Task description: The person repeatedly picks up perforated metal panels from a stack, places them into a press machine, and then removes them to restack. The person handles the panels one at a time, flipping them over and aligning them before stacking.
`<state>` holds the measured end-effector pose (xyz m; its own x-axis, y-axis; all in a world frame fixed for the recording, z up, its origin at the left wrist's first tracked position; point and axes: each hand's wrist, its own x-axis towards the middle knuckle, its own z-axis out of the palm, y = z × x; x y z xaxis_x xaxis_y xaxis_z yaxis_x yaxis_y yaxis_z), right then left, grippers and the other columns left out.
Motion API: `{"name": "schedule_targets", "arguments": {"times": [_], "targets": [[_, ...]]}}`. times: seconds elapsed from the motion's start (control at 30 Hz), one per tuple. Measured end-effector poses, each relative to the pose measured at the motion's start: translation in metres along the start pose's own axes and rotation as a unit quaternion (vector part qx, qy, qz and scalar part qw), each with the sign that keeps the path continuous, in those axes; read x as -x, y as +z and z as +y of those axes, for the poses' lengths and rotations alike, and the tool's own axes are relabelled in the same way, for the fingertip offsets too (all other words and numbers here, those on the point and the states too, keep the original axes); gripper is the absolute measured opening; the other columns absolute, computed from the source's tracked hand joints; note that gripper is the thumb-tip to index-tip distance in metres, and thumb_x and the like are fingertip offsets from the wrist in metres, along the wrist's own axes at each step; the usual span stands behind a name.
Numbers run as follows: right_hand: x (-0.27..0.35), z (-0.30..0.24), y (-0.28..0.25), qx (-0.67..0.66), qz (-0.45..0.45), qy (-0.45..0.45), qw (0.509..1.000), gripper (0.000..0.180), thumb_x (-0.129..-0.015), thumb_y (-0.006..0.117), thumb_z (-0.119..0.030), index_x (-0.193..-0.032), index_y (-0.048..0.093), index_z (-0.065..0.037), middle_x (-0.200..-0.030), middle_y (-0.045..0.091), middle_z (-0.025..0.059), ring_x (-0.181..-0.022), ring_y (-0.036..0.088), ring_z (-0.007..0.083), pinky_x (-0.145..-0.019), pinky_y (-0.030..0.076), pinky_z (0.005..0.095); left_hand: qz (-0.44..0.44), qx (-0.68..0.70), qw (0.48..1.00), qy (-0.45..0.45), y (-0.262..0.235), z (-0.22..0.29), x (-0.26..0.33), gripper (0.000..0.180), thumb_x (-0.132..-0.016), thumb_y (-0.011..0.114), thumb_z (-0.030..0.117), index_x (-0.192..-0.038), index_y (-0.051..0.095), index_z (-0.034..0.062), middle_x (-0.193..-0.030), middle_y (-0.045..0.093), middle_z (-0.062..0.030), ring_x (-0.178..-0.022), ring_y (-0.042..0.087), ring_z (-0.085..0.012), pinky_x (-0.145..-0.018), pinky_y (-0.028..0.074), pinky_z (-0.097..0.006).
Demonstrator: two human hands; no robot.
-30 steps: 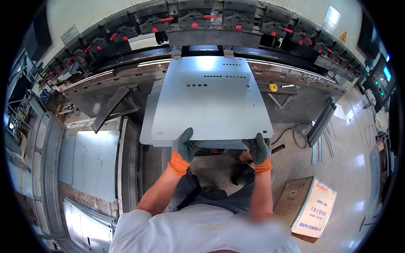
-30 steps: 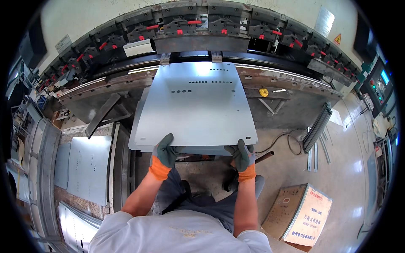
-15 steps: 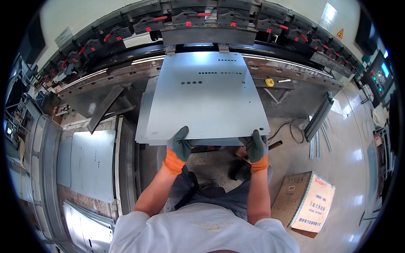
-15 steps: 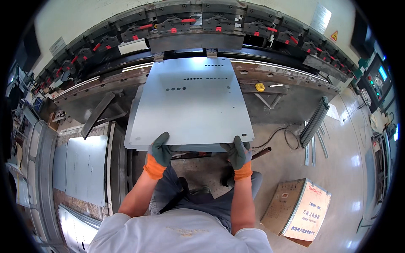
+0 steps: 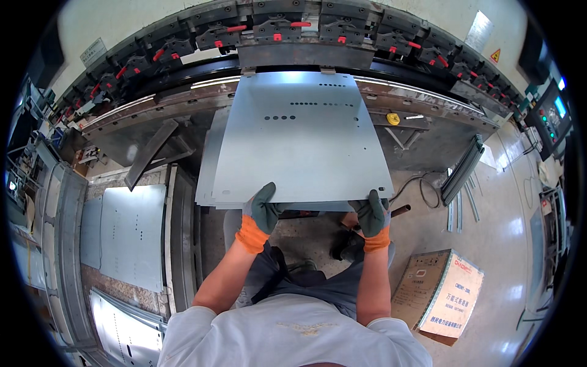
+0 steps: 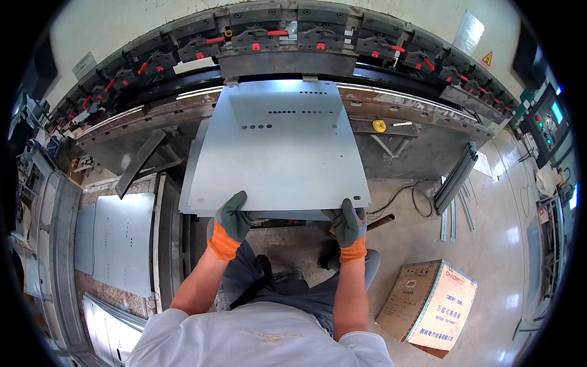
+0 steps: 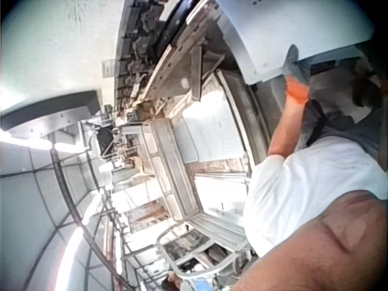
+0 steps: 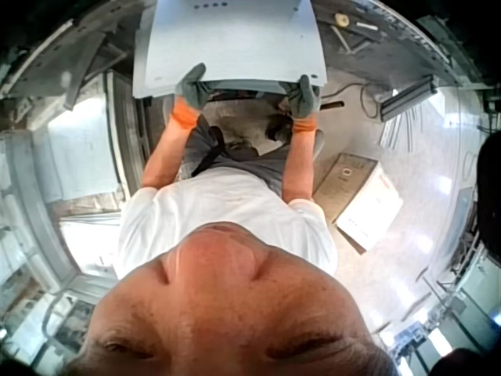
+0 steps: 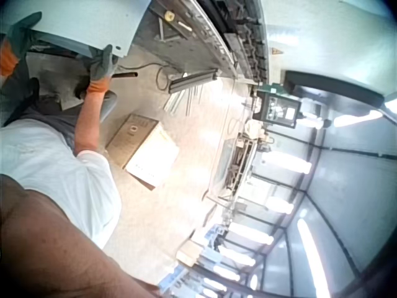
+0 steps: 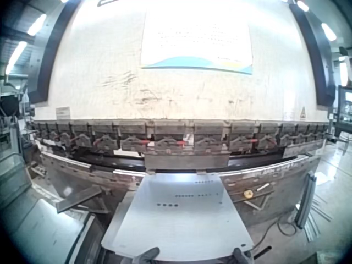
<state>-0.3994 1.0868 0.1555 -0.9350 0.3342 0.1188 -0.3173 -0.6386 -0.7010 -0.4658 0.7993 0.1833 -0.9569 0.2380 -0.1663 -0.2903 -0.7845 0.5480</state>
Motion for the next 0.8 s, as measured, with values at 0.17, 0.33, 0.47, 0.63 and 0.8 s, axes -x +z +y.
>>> {"name": "schedule_targets", "arguments": {"times": [0.17,0.33,0.47,0.63,0.8], "targets": [[0.0,0.0,0.001,-0.021,0.013,0.006,1.0,0.032,-0.101,0.056,-0.008,-0.131,0.053,0.001,-0.12,0.065,0.0142,-0.105,0.07,0.0271,-0.085,0.064,0.045,0.002,0.01,1.0,-0.002,-0.005,-0.002,-0.002,0.033,-0.097,0.058,0.008,-0.128,0.054,0.0014,-0.12,0.065,-0.0144,-0.104,0.07,-0.0296,-0.08,0.066,-0.044],[-0.001,0.002,-0.006,-0.036,0.007,0.01,0.999,0.032,-0.1,0.055,-0.007,-0.131,0.054,0.001,-0.12,0.065,0.0142,-0.105,0.07,0.0277,-0.086,0.064,0.0456,-0.008,0.021,1.0,-0.002,-0.005,-0.002,-0.003,0.032,-0.097,0.058,0.009,-0.128,0.054,0.0009,-0.121,0.064,-0.0148,-0.101,0.071,-0.0294,-0.078,0.066,-0.043],[-0.002,0.003,-0.014,-0.027,-0.033,0.009,0.999,0.033,-0.105,0.05,-0.01,-0.137,0.051,-0.001,-0.129,0.062,0.017,-0.116,0.066,0.0334,-0.093,0.061,0.0491,0.016,0.012,1.0,-0.009,-0.001,-0.002,-0.001,0.032,-0.097,0.058,0.009,-0.127,0.054,0.0009,-0.12,0.065,-0.015,-0.101,0.071,-0.0297,-0.08,0.066,-0.044],[-0.001,0.002,-0.013,-0.049,-0.025,0.016,0.998,0.033,-0.105,0.05,-0.009,-0.137,0.052,-0.002,-0.13,0.062,0.0149,-0.119,0.064,0.0334,-0.096,0.058,0.052,-0.009,0.005,1.0,0.005,0.001,-0.001,0.001,0.027,-0.097,0.057,0.009,-0.122,0.057,-0.0001,-0.115,0.067,-0.0148,-0.101,0.071,-0.0301,-0.082,0.065,-0.046],[-0.001,-0.001,-0.008,-0.04,-0.046,0.007,0.998,0.032,-0.105,0.049,-0.009,-0.136,0.053,-0.003,-0.13,0.063,0.0131,-0.118,0.065,0.0333,-0.097,0.056,0.0534,-0.018,0.001,1.0,-0.008,-0.004,-0.001,-0.002,0.026,-0.097,0.058,0.01,-0.12,0.06,-0.0007,-0.112,0.069,-0.0147,-0.103,0.071,-0.0299,-0.082,0.065,-0.046]]}}
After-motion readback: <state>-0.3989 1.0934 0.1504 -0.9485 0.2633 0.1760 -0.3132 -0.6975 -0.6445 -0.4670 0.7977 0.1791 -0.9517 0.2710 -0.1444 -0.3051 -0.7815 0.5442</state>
